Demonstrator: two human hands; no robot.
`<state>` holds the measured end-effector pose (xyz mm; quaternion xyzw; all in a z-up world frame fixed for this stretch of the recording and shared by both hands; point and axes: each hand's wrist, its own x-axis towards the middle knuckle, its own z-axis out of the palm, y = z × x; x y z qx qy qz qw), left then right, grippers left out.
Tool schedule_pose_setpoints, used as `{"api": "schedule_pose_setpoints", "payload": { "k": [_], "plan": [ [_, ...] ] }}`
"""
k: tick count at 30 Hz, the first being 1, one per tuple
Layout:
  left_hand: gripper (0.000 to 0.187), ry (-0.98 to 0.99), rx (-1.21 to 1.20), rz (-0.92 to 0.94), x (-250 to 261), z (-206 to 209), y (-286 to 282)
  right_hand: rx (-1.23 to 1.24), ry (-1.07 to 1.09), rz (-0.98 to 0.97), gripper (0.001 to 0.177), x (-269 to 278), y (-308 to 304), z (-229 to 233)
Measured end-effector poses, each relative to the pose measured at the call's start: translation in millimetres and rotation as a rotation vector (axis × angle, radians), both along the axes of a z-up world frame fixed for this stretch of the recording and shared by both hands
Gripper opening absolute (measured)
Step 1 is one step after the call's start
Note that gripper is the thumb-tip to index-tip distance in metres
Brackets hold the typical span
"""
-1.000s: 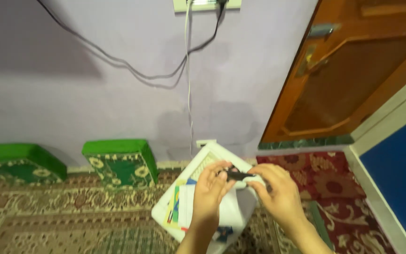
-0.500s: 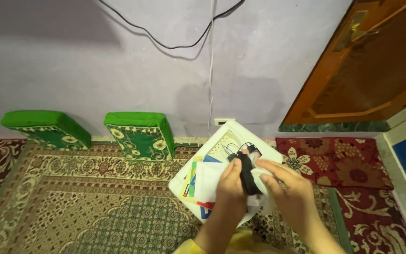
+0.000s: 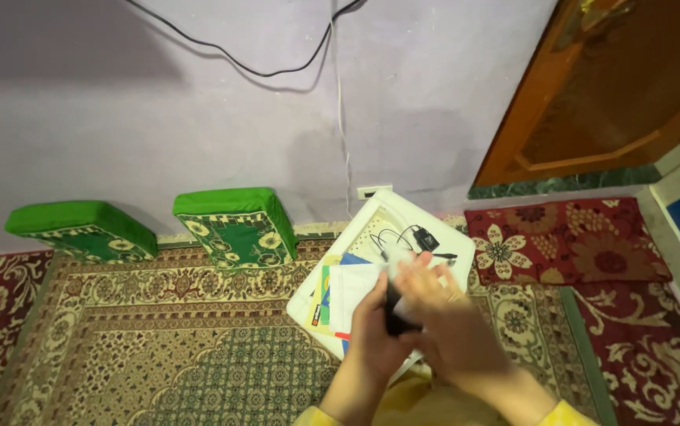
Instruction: Clean a whiteboard, a curtain, and electronic cables using a wipe.
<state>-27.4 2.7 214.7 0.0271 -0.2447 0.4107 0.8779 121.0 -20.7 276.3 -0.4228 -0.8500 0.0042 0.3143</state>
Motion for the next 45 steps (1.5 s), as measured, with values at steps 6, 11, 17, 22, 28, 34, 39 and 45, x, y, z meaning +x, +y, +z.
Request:
{"api": "schedule_pose_setpoints", "payload": {
  "k": [6, 11, 17, 22, 28, 34, 39, 45],
  "plan": [
    [0.044, 0.935, -0.777, 0.199, -3, 34, 11, -0.074, -0.143, 0.368, 0.067, 0, -3, -12],
    [0.045, -0.189, 0.005, -0.186, -11, 2, -2, -0.086, 0.027, 0.109, 0.070, -5, 14, -15],
    [0.044, 0.877, -0.740, 0.257, -5, 42, 2, -0.035, -0.059, 0.388, 0.068, -6, -5, -28],
    [0.051, 0.006, -0.011, -0.019, -15, -85, 6, -0.162, 0.088, 0.172, 0.067, -5, 20, -7],
    [0.048, 0.682, -0.477, 0.332, 1, -9, -1, -0.092, 0.033, 0.396, 0.071, 8, 11, -32],
    [0.049, 0.308, -0.265, 0.375, 34, -66, 0, -0.093, -0.034, 0.453, 0.060, 48, 53, -7],
    [0.048, 0.469, -0.621, 0.502, 93, -10, -3, -0.147, -0.071, 0.507, 0.067, 82, 57, 0],
    [0.051, 0.435, -0.647, 0.712, 127, 3, -10, -0.297, 0.040, 0.874, 0.077, 124, 57, -12]
  ]
}}
